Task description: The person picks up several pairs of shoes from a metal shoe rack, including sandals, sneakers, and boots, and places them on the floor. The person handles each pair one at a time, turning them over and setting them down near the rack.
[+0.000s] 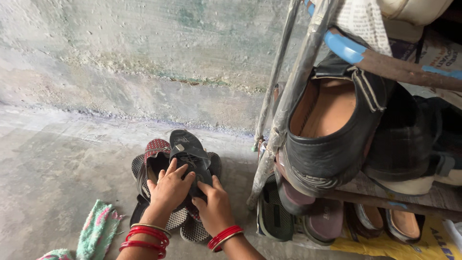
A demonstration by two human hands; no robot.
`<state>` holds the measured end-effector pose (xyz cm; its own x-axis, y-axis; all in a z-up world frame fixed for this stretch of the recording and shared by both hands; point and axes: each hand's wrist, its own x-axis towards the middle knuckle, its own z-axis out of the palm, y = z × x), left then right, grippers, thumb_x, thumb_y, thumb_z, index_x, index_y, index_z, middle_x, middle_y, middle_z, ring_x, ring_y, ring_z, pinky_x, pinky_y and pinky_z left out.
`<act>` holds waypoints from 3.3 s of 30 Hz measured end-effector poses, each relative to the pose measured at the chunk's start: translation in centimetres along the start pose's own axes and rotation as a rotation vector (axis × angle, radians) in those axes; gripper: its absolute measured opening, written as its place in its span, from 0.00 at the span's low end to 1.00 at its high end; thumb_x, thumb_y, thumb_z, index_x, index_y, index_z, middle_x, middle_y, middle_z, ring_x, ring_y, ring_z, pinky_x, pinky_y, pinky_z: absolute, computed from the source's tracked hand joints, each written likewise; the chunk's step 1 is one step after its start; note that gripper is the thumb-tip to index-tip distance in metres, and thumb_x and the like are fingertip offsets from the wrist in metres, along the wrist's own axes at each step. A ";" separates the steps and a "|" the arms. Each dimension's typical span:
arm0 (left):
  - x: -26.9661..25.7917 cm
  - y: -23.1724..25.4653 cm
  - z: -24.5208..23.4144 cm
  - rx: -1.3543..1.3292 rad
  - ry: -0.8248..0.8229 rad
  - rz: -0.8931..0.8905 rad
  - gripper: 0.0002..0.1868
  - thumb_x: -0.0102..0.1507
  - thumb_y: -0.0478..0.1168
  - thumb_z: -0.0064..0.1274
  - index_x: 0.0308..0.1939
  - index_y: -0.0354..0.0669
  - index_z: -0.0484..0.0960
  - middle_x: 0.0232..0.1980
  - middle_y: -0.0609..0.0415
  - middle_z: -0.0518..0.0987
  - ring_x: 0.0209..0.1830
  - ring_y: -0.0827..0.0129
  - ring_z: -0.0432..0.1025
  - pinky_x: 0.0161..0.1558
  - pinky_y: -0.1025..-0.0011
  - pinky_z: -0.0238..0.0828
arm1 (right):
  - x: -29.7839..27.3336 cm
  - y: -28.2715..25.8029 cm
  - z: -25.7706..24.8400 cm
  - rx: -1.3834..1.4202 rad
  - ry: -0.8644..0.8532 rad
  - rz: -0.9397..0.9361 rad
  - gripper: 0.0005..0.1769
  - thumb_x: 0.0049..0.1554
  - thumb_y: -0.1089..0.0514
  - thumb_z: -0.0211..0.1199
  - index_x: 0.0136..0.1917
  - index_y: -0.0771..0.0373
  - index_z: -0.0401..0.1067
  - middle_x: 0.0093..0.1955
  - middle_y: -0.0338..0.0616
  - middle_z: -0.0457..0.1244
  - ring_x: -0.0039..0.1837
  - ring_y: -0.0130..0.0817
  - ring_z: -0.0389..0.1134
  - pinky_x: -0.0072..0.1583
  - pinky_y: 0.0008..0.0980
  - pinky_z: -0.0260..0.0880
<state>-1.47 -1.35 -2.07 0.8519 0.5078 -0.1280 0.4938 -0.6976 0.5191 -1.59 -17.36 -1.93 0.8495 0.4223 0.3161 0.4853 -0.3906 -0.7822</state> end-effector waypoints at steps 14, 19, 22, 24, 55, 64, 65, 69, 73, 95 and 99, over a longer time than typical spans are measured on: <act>1.0 -0.2 -0.1 -0.022 -0.047 0.020 0.29 0.66 0.61 0.42 0.71 0.68 0.72 0.84 0.62 0.51 0.82 0.46 0.45 0.72 0.27 0.36 | 1.2 -1.4 -0.8 -0.049 0.026 -0.130 0.24 0.52 0.69 0.61 0.63 0.71 0.72 0.66 0.70 0.63 0.75 0.62 0.58 0.72 0.45 0.60; 2.3 -0.1 -1.7 -0.143 0.147 0.184 0.27 0.66 0.57 0.44 0.68 0.61 0.75 0.81 0.50 0.56 0.80 0.50 0.52 0.71 0.29 0.39 | 2.4 -5.7 -2.9 -0.015 0.134 -0.207 0.25 0.51 0.72 0.61 0.63 0.72 0.72 0.70 0.70 0.59 0.74 0.61 0.60 0.72 0.44 0.60; 2.9 0.9 -3.5 -0.222 0.301 0.317 0.26 0.66 0.55 0.46 0.66 0.53 0.77 0.77 0.44 0.62 0.73 0.47 0.62 0.70 0.45 0.55 | 3.2 -9.1 -4.6 0.044 0.191 -0.260 0.25 0.52 0.73 0.61 0.64 0.72 0.71 0.71 0.70 0.59 0.74 0.60 0.60 0.71 0.42 0.63; 2.9 2.3 -5.6 -0.114 0.424 0.476 0.22 0.66 0.51 0.47 0.62 0.52 0.80 0.75 0.44 0.67 0.72 0.46 0.66 0.68 0.55 0.64 | 3.4 -11.5 -6.2 0.081 0.225 -0.297 0.25 0.52 0.73 0.61 0.65 0.71 0.71 0.72 0.69 0.59 0.73 0.59 0.61 0.70 0.41 0.65; -19.2 36.5 -20.6 -0.682 0.567 1.118 0.26 0.70 0.45 0.42 0.69 0.36 0.72 0.79 0.39 0.61 0.82 0.46 0.48 0.76 0.47 0.36 | 2.0 -23.2 -34.8 -0.178 0.944 -0.673 0.22 0.59 0.69 0.59 0.68 0.71 0.70 0.72 0.61 0.62 0.75 0.54 0.64 0.70 0.43 0.67; -18.5 40.8 -18.1 -0.596 0.651 1.101 0.28 0.69 0.47 0.44 0.70 0.39 0.70 0.78 0.38 0.59 0.81 0.45 0.48 0.75 0.41 0.27 | 3.0 -19.3 -38.4 -0.362 0.951 -0.647 0.27 0.58 0.67 0.61 0.71 0.72 0.66 0.77 0.66 0.55 0.78 0.58 0.58 0.72 0.47 0.64; -18.5 41.1 -17.8 -0.569 0.682 1.090 0.27 0.68 0.47 0.44 0.70 0.39 0.71 0.78 0.38 0.60 0.81 0.45 0.48 0.75 0.41 0.25 | 3.2 -18.9 -38.8 -0.383 0.948 -0.645 0.28 0.58 0.66 0.62 0.72 0.72 0.65 0.77 0.66 0.54 0.78 0.59 0.57 0.72 0.47 0.63; -18.2 41.5 -17.5 -0.592 0.704 1.080 0.27 0.70 0.46 0.43 0.71 0.41 0.70 0.78 0.38 0.61 0.80 0.45 0.49 0.75 0.41 0.24 | 3.6 -17.6 -39.5 -0.370 0.884 -0.643 0.31 0.59 0.66 0.62 0.74 0.71 0.62 0.80 0.66 0.51 0.79 0.59 0.56 0.73 0.48 0.64; -18.2 41.5 -17.2 -0.593 0.706 1.053 0.27 0.69 0.45 0.43 0.72 0.42 0.69 0.77 0.42 0.64 0.80 0.48 0.51 0.76 0.42 0.24 | 3.9 -17.0 -39.4 -0.342 0.834 -0.641 0.33 0.59 0.66 0.61 0.76 0.69 0.59 0.82 0.65 0.47 0.79 0.59 0.55 0.71 0.46 0.66; -18.2 39.6 -15.7 -0.606 0.675 1.101 0.25 0.69 0.42 0.43 0.71 0.41 0.71 0.76 0.44 0.67 0.80 0.48 0.52 0.76 0.43 0.30 | 2.8 -18.3 -40.0 -0.416 0.837 -0.610 0.35 0.54 0.68 0.65 0.74 0.67 0.62 0.80 0.63 0.51 0.79 0.57 0.56 0.72 0.46 0.63; -18.5 39.4 -15.1 -0.563 0.784 1.049 0.26 0.64 0.35 0.43 0.68 0.39 0.73 0.78 0.40 0.62 0.81 0.47 0.50 0.75 0.41 0.32 | 2.5 -19.3 -39.9 -0.553 0.840 -0.660 0.43 0.49 0.67 0.69 0.76 0.67 0.58 0.80 0.64 0.49 0.80 0.60 0.51 0.75 0.50 0.57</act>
<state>-0.37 -30.58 33.50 0.3668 0.1639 0.9157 -0.5872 -0.7227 0.3645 -0.59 -41.46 35.37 0.1742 0.0886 0.9807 0.7258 -0.6847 -0.0670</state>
